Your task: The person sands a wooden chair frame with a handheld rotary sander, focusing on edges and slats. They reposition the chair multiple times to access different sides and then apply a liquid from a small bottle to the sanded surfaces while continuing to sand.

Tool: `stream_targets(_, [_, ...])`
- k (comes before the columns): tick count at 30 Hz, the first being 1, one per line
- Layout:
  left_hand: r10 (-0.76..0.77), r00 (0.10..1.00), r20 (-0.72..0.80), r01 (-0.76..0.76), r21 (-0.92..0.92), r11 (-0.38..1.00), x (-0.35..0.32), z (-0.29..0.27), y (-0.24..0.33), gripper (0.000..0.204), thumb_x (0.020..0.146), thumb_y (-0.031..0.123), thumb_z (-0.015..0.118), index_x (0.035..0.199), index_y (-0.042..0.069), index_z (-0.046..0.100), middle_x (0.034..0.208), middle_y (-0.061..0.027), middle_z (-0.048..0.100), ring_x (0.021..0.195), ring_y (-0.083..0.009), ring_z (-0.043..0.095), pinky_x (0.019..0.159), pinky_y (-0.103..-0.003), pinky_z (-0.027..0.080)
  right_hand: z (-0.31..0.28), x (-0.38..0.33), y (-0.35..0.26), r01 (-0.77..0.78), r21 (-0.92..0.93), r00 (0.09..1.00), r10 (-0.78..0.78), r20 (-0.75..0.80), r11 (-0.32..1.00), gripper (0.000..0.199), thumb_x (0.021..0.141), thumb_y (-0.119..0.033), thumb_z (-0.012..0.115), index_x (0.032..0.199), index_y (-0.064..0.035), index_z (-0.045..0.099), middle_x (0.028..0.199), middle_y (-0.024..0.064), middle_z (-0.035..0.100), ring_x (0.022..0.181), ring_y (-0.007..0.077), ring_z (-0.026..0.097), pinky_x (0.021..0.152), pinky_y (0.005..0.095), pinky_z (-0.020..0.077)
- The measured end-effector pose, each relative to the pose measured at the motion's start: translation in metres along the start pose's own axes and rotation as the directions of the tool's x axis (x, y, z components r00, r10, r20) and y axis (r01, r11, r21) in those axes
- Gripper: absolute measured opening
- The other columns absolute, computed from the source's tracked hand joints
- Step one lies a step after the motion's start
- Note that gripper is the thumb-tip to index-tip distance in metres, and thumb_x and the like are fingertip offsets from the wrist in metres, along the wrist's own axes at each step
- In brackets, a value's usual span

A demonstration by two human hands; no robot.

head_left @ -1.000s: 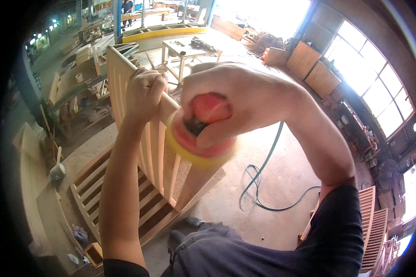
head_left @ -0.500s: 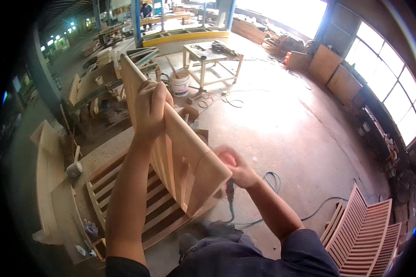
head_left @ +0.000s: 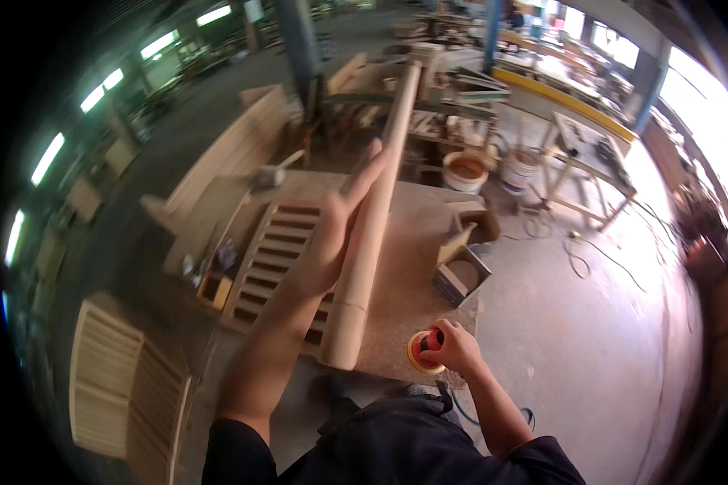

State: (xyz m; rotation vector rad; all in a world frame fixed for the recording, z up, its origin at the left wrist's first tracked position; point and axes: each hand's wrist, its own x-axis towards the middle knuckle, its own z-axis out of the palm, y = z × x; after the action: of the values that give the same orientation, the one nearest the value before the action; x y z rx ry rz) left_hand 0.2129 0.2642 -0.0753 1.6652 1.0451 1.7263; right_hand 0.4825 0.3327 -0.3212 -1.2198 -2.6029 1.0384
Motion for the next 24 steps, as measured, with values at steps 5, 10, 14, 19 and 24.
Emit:
stream_targets(5, [-0.042, 0.996, -0.078, 0.024, -0.224, 0.974, -0.094, 0.042, 0.057, 0.098, 0.103, 0.068, 0.053, 0.164, -0.005, 0.031, 0.17, -0.0161, 0.036, 0.156, -0.0265, 0.035, 0.13, -0.043, 0.023, -0.003, 0.003, 0.046, 0.035, 0.024, 0.99, -0.038, 0.135, 0.999, 0.073, 0.066, -0.04, 0.093, 0.13, -0.0151, 0.068, 0.121, 0.0177, 0.068, 0.115, 0.0377, 0.068, 0.099, 0.0456, 0.0554])
stream_targets(10, [0.033, 0.908, -0.417, 0.167, 0.433, 0.886, -0.117, 0.108, 0.079, 0.087, 0.095, 0.036, 0.08, 0.159, -0.006, 0.038, 0.158, -0.0182, 0.049, 0.141, -0.026, 0.053, 0.119, -0.041, 0.04, -0.001, -0.008, 0.07, -0.032, 0.042, 0.986, 0.024, 0.168, 0.999, 0.074, 0.066, -0.042, 0.094, 0.131, -0.0146, 0.068, 0.123, 0.0172, 0.068, 0.117, 0.037, 0.068, 0.1, 0.0459, 0.0556])
stream_targets(14, [0.256, 0.748, -0.612, 0.272, 0.635, 0.723, -0.111, 0.111, 0.04, 0.058, 0.093, 0.009, 0.081, 0.143, -0.008, 0.057, 0.139, -0.0167, 0.064, 0.12, -0.0205, 0.066, 0.1, -0.033, 0.053, -0.011, -0.02, 0.062, -0.041, 0.091, 0.975, 0.02, 0.222, 0.995, 0.075, 0.067, -0.042, 0.094, 0.131, -0.0136, 0.068, 0.126, 0.0171, 0.068, 0.118, 0.0363, 0.067, 0.101, 0.0459, 0.0554])
stream_targets(19, [0.207, 0.708, -0.676, 0.282, 0.538, 0.794, -0.114, 0.113, 0.061, 0.044, 0.093, 0.008, 0.08, 0.132, -0.007, 0.066, 0.124, -0.0131, 0.072, 0.112, -0.0185, 0.068, 0.096, -0.032, 0.055, -0.004, -0.034, 0.068, -0.037, 0.152, 0.991, 0.016, 0.136, 0.988, 0.075, 0.066, -0.043, 0.095, 0.129, -0.0106, 0.069, 0.122, 0.0164, 0.071, 0.115, 0.0358, 0.069, 0.1, 0.0457, 0.0557])
stream_targets(24, [0.224, 0.676, -0.702, 0.335, 0.564, 0.755, -0.175, 0.098, 0.097, 0.038, 0.089, 0.003, 0.082, 0.124, -0.006, 0.069, 0.109, -0.0091, 0.076, 0.097, -0.0147, 0.072, 0.084, -0.029, 0.057, 0.0, -0.05, 0.077, 0.018, 0.229, 0.996, -0.036, 0.078, 0.973, 0.071, 0.065, -0.04, 0.097, 0.124, -0.0085, 0.071, 0.111, 0.0152, 0.075, 0.106, 0.034, 0.073, 0.094, 0.044, 0.0576])
